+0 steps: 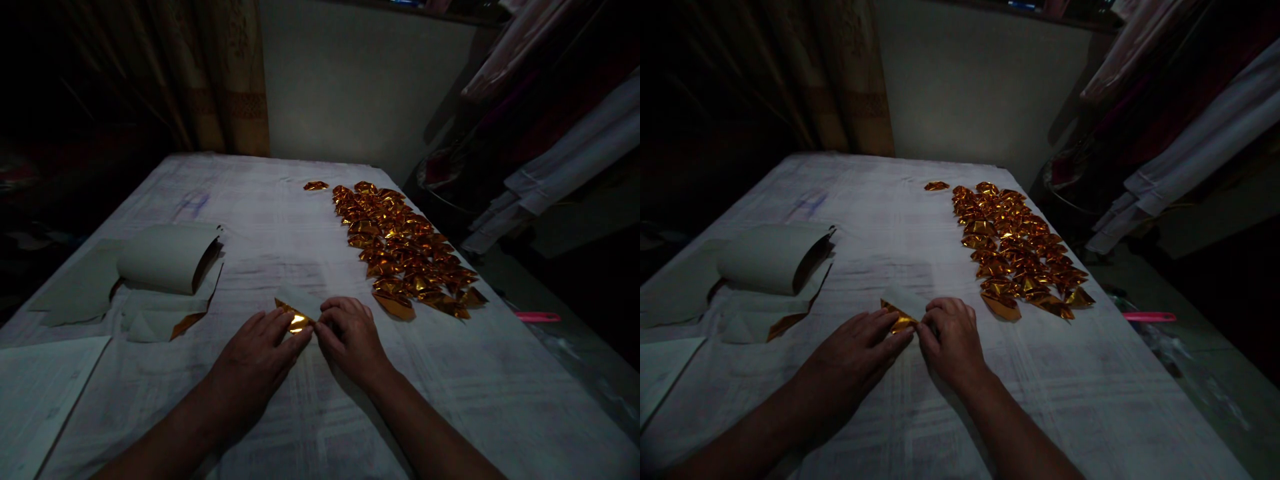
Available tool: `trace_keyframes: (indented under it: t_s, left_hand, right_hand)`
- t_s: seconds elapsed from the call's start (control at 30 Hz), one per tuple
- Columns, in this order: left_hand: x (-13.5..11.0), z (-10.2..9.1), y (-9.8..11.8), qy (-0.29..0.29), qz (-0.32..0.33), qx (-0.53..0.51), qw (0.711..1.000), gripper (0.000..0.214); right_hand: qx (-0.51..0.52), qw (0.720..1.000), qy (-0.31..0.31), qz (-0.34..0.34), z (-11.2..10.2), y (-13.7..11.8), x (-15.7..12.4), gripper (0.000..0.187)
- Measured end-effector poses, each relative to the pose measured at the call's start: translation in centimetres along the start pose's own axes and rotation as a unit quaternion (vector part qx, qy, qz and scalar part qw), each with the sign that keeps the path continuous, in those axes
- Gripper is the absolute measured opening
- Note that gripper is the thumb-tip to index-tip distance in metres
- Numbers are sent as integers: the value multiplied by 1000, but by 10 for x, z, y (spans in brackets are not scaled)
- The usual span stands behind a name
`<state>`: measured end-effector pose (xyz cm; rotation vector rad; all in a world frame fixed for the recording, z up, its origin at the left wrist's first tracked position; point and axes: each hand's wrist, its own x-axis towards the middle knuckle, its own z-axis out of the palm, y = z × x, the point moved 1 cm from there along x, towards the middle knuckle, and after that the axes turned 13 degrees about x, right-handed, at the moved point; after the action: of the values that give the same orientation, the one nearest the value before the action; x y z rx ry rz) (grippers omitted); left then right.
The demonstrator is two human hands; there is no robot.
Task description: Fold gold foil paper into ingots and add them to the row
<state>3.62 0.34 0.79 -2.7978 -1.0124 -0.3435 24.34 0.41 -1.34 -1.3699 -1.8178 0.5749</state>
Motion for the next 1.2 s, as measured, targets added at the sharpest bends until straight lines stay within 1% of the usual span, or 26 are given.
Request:
trace_keyframes:
  t_s: [0.13, 0.43, 0.6, 0.9, 1.07, 1.2]
  left_hand:
    - [1, -2, 0, 5, -6, 15, 1000, 44]
    - [2, 1, 0, -26, -14, 23, 999, 44]
    - [4, -2, 1, -48, -19, 19, 998, 45]
    - [5, 2, 2, -41, -31, 17, 999, 42]
    - [6, 0, 1, -57, -25, 24, 998, 39]
    - [8, -1, 1, -59, -23, 21, 998, 37]
  right_hand:
    - [-11, 1000, 8, 7, 1, -2, 0, 11]
    - [-15, 1000, 13, 16, 2, -4, 0, 11]
    - [-19, 1000, 16, 9, 2, -5, 0, 11]
    - [-29, 999, 14, 10, 4, -4, -1, 11]
    - [-25, 999, 10, 24, 4, -5, 0, 12]
    - [-27, 999, 8, 17, 4, -7, 0, 12]
